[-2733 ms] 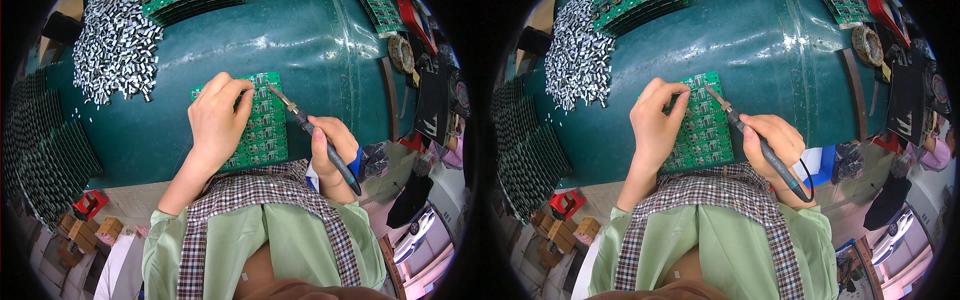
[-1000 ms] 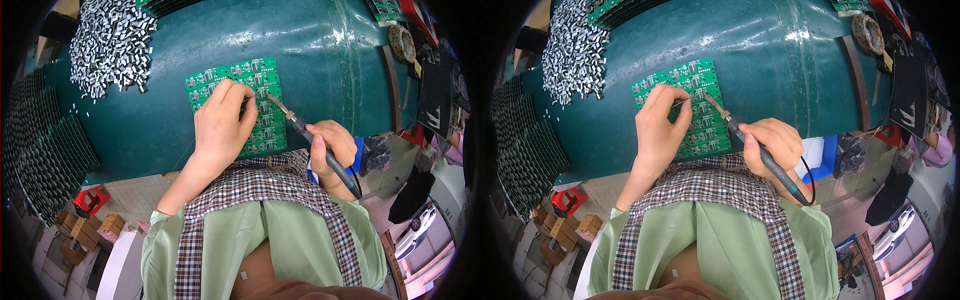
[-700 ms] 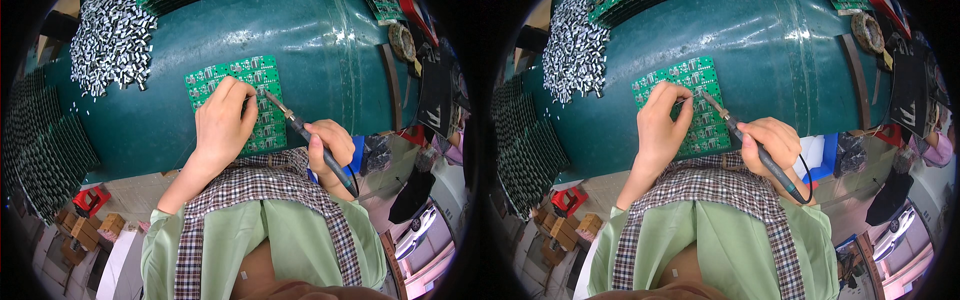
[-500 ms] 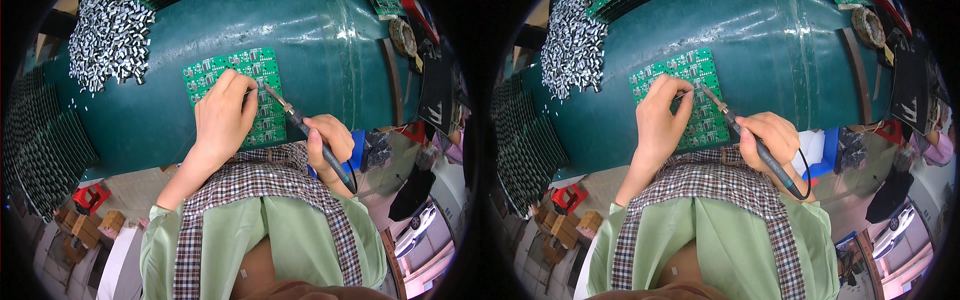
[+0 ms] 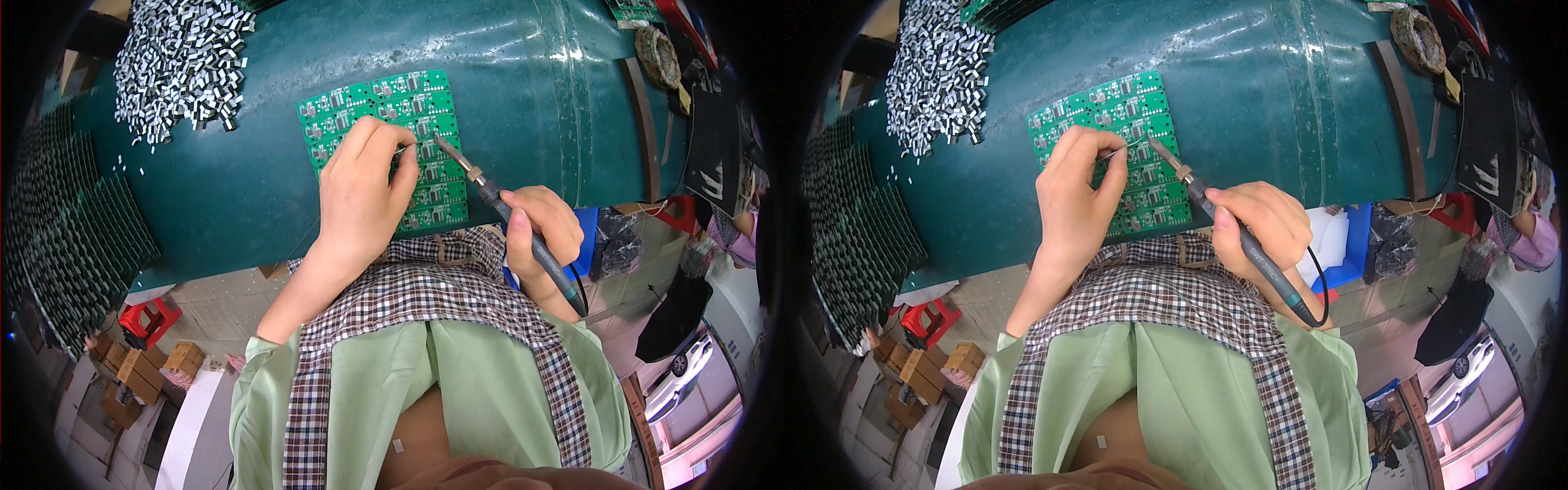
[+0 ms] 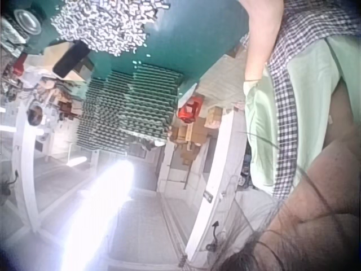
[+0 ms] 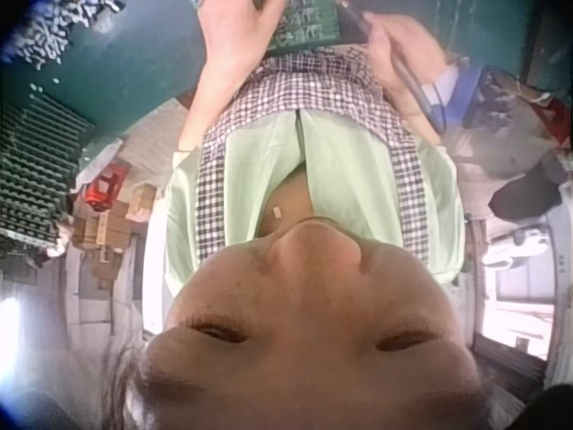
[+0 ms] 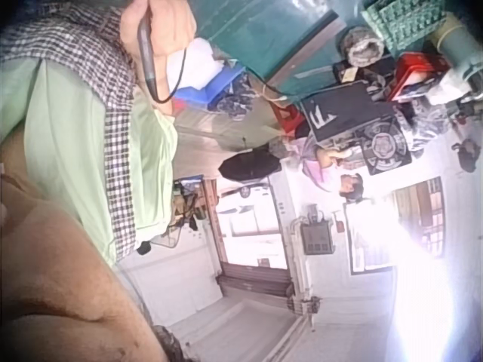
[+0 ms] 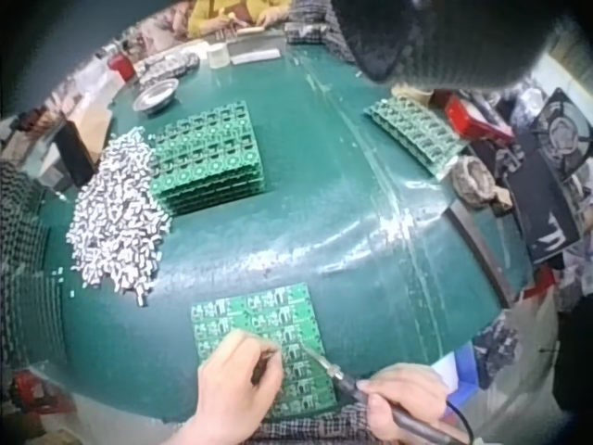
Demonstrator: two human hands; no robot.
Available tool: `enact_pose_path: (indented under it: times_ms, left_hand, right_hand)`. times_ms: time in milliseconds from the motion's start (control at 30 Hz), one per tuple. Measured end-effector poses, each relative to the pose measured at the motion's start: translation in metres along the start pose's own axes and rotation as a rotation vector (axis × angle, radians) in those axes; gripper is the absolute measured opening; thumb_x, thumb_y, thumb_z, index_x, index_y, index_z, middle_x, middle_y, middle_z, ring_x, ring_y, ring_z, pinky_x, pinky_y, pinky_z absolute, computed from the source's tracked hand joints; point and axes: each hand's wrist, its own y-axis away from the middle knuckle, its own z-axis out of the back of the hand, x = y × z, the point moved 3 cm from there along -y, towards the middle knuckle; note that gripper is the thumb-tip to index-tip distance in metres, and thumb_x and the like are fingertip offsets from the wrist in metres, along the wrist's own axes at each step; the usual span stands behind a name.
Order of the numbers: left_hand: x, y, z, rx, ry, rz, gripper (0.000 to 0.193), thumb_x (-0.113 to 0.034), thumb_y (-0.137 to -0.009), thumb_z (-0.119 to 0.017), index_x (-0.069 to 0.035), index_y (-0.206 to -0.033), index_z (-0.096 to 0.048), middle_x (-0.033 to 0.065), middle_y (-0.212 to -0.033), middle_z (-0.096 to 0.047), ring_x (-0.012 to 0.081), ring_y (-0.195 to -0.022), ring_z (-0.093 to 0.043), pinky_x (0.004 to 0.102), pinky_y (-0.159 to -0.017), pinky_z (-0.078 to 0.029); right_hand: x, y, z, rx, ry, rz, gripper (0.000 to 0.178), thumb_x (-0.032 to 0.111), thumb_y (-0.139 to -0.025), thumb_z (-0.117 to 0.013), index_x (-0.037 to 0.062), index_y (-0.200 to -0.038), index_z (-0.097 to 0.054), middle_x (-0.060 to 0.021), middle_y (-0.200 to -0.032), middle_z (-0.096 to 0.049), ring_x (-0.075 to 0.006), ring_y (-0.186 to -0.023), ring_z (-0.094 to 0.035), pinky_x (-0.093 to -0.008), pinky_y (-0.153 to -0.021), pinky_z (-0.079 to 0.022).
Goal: The person solders electronic components onto circuit boards using a soldering iron, stacks the finished boards on the workbench, and picks up new boards to solder.
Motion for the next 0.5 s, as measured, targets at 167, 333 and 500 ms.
enact_pose_path:
  times_ms: [167, 333, 500]
  left_hand:
    - [0.001, -0.001, -0.003, -0.009, -0.055, -0.003, 0.012, -0.002, -0.077, -0.066, -0.005, -0.086, -0.058, 0.0078, -0.083, -0.056, 0.0265, -0.065, -0.059, 0.0367, -0.056, -0.047]
    - [-0.002, 0.003, 0.000, 0.073, -0.028, 0.027, 0.012, -0.002, -0.078, -0.065, -0.005, -0.086, -0.057, 0.0085, -0.083, -0.056, 0.0270, -0.065, -0.059, 0.0372, -0.055, -0.047]
    - [-0.006, 0.011, 0.000, 0.040, 0.037, 0.085, 0.011, 0.002, -0.078, -0.064, -0.003, -0.085, -0.058, 0.0055, -0.081, -0.057, 0.0151, -0.061, -0.051, 0.0265, -0.051, -0.040]
  right_hand:
    - [0.000, -0.001, -0.004, -0.017, 0.008, 0.026, 0.007, 0.001, -0.073, -0.063, -0.0038, -0.078, -0.064, -0.0134, -0.065, -0.064, -0.0239, -0.052, -0.063, -0.0304, -0.048, -0.049]
    - [0.003, 0.003, 0.003, 0.000, 0.009, -0.011, 0.008, 0.002, -0.072, -0.063, -0.0035, -0.078, -0.064, -0.0124, -0.064, -0.063, -0.0243, -0.052, -0.062, -0.0309, -0.048, -0.050]
    - [0.004, 0.007, 0.007, 0.004, 0.006, 0.014, 0.009, 0.004, -0.073, -0.063, -0.0034, -0.077, -0.063, -0.0119, -0.063, -0.063, -0.0242, -0.051, -0.062, -0.0312, -0.048, -0.050]
